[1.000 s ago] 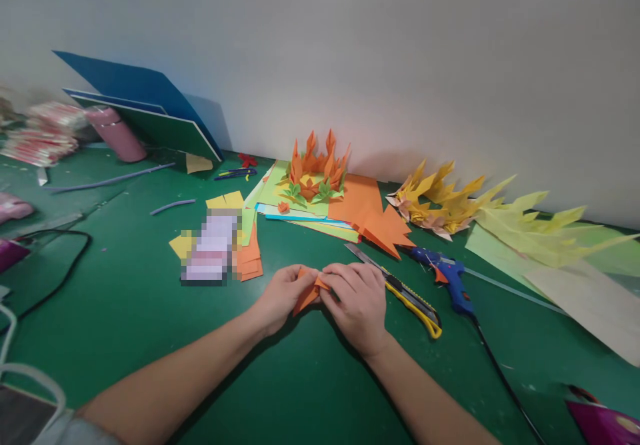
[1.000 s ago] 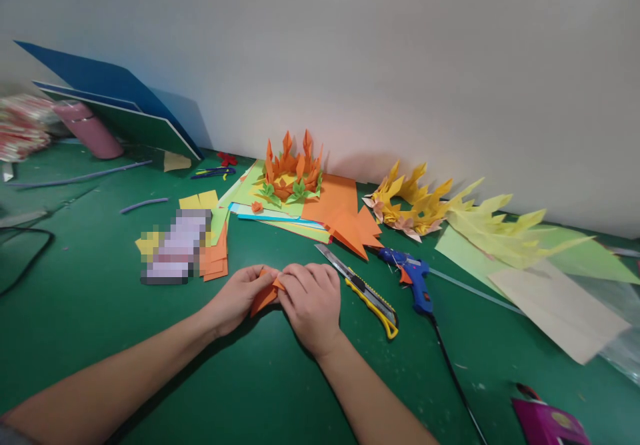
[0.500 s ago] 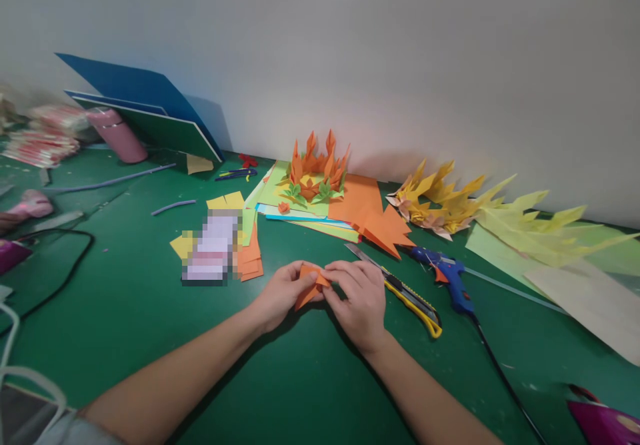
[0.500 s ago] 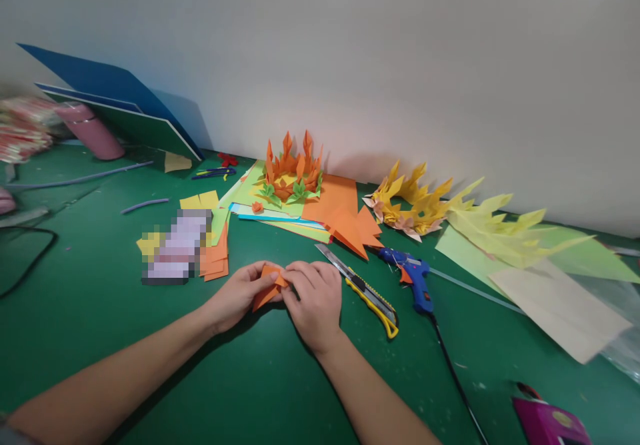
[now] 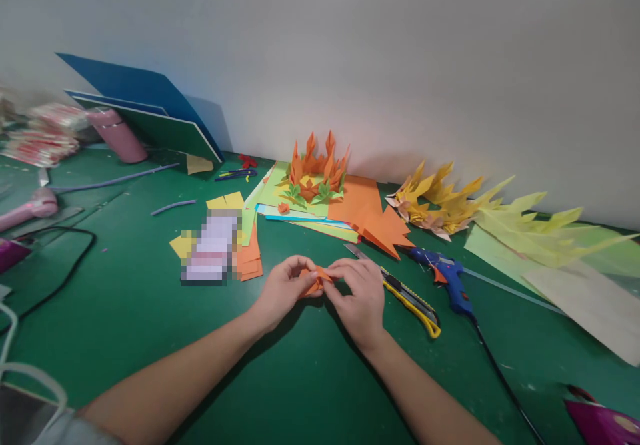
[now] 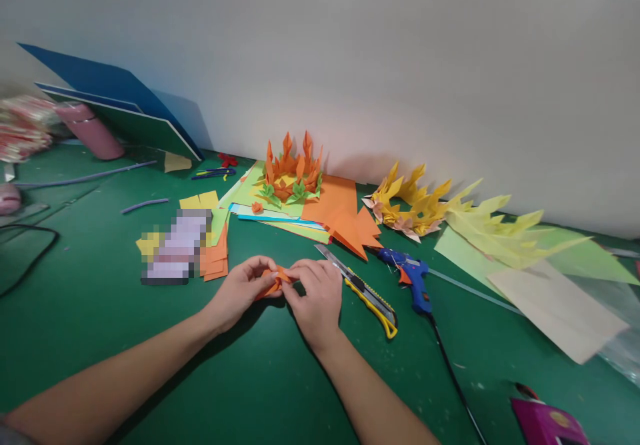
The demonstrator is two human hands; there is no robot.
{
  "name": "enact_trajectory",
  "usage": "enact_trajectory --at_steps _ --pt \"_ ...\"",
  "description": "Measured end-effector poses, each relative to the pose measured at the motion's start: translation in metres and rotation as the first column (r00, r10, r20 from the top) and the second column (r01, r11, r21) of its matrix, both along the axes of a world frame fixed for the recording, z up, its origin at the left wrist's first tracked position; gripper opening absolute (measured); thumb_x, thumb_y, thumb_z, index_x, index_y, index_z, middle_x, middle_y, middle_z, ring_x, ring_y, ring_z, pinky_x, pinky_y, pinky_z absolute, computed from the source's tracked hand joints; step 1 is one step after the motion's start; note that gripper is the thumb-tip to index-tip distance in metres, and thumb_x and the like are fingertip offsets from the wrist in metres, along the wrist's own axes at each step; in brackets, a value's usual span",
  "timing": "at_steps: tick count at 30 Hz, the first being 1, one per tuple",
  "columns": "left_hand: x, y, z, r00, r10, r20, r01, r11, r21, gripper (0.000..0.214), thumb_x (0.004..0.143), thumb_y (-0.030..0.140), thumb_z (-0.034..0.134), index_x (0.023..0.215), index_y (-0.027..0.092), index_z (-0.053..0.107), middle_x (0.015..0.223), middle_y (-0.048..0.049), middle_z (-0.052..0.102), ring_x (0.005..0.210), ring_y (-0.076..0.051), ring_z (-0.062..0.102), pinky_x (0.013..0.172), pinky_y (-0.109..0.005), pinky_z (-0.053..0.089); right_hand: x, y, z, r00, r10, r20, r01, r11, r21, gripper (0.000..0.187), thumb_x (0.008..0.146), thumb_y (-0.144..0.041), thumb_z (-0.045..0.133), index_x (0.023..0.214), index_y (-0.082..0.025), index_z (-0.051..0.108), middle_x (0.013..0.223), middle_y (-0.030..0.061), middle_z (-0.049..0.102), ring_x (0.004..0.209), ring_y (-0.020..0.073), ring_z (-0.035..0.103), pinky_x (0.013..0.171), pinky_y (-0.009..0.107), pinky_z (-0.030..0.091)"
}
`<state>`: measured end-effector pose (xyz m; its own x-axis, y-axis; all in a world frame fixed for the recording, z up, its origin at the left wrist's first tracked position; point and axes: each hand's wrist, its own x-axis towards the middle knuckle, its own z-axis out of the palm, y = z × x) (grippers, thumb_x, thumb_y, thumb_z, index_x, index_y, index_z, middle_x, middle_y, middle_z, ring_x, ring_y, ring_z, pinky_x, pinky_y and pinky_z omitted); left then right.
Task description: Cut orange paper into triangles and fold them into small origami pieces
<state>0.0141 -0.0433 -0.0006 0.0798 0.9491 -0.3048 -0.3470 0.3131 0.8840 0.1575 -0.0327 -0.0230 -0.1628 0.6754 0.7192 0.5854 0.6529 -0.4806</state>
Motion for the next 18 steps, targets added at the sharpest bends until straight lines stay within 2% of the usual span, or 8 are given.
enact_trajectory --at_steps 3,9,18 --pt "0.0009 -0.0006 0.0025 1.0 -0.009 -0.005 0.009 1.0 -0.029 0.04 0.052 0.035 0.084 0.077 0.01 0.064 0.076 -0.0017 0.066 0.066 -0.01 0.062 0.065 -0.024 0.054 0.0006 0.0003 0.0005 0.999 -0.032 -0.003 0.032 0.999 -0.001 0.01 0.082 -0.023 0.061 0.073 -0.02 0.063 0.076 0.0014 0.068 0.073 0.0171 0.056 0.072 0.033 0.038" --pt "-0.0006 -0.0008 0.0052 0.999 -0.03 -0.015 0.03 0.999 -0.035 0.039 0.049 0.018 0.085 0.082 0.01 0.065 0.078 -0.0027 0.068 0.065 -0.01 0.062 0.067 -0.024 0.052 0.0017 0.0007 0.0003 0.997 -0.049 0.053 0.047 0.998 0.043 0.009 0.082 -0.021 0.061 0.073 -0.021 0.063 0.077 0.0009 0.069 0.073 0.0178 0.054 0.071 0.033 0.036" --pt "-0.004 0.0027 0.0019 0.996 -0.024 -0.09 0.021 0.999 -0.043 0.038 0.047 0.017 0.084 0.081 0.012 0.068 0.077 -0.0027 0.07 0.066 -0.012 0.061 0.069 -0.025 0.05 0.0028 -0.0004 0.002 0.987 -0.047 0.152 0.031 0.994 0.104 0.008 0.084 -0.021 0.059 0.08 -0.023 0.066 0.079 -0.0005 0.071 0.074 0.0182 0.051 0.071 0.034 0.034"
